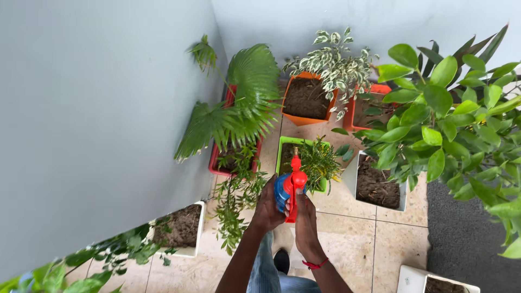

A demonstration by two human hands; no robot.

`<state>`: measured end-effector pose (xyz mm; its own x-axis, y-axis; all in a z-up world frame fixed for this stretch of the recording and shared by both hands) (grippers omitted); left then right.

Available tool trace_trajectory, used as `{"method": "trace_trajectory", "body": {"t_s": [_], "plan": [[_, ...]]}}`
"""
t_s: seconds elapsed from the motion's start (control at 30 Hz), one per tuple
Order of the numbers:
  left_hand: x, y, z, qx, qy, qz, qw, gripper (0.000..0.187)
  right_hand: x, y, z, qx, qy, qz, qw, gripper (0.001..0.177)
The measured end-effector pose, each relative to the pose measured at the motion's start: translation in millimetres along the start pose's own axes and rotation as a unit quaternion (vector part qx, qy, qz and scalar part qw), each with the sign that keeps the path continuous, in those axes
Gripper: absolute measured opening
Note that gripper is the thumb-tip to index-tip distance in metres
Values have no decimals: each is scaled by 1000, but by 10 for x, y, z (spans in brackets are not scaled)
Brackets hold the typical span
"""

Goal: The person kneels on a tiled balcony and uses a blue and red manual pump sprayer to water several potted plants. They pump the handle to build pressure and spray water onto the leaves and soil of various plants arranged in different colored containers.

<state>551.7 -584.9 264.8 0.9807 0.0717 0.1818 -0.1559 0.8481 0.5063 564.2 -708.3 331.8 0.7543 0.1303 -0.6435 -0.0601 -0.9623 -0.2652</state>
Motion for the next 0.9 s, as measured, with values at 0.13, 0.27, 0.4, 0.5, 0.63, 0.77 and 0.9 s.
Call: {"method": "trace_trajectory", "body": {"t_s": [0.13,0.27,0.4,0.5,0.63,0.77,0.9], "plan": [[486,-154,-16,18,-16,3,1000,96,341,61,-263,36,14,30,999,53],[1105,-282,-16,-64,8,-53,997,81,717,41,-596,72,42,67,994,41],[1723,-379,0,-157,53,-135,977,81,1178,150,-1004,103,26,101,989,37],[2003,-430,-150,-113,136,-142,974,76,1665,-23,-1156,31,23,86,996,34],[2323,-541,-255,33,14,-84,996,82,1935,90,-1396,34,-34,122,991,45],[2457,-776,-332,20,31,-148,988,90,2102,341,-1383,83,12,126,989,40],[2407,-985,-483,-1,73,-85,994,80,2396,437,-1211,-8,117,36,992,47]]}}
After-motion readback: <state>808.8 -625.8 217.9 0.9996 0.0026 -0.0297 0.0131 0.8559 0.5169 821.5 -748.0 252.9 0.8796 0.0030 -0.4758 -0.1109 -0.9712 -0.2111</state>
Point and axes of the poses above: each hand's wrist, its own x-axis towards the middle knuckle, its own y-axis out of the back of the hand, z = x × y, the point moved 2 cm from there along x, towards the middle knuckle, and after that the axes turned 6 degrees about -y, right-handed, at the moved point
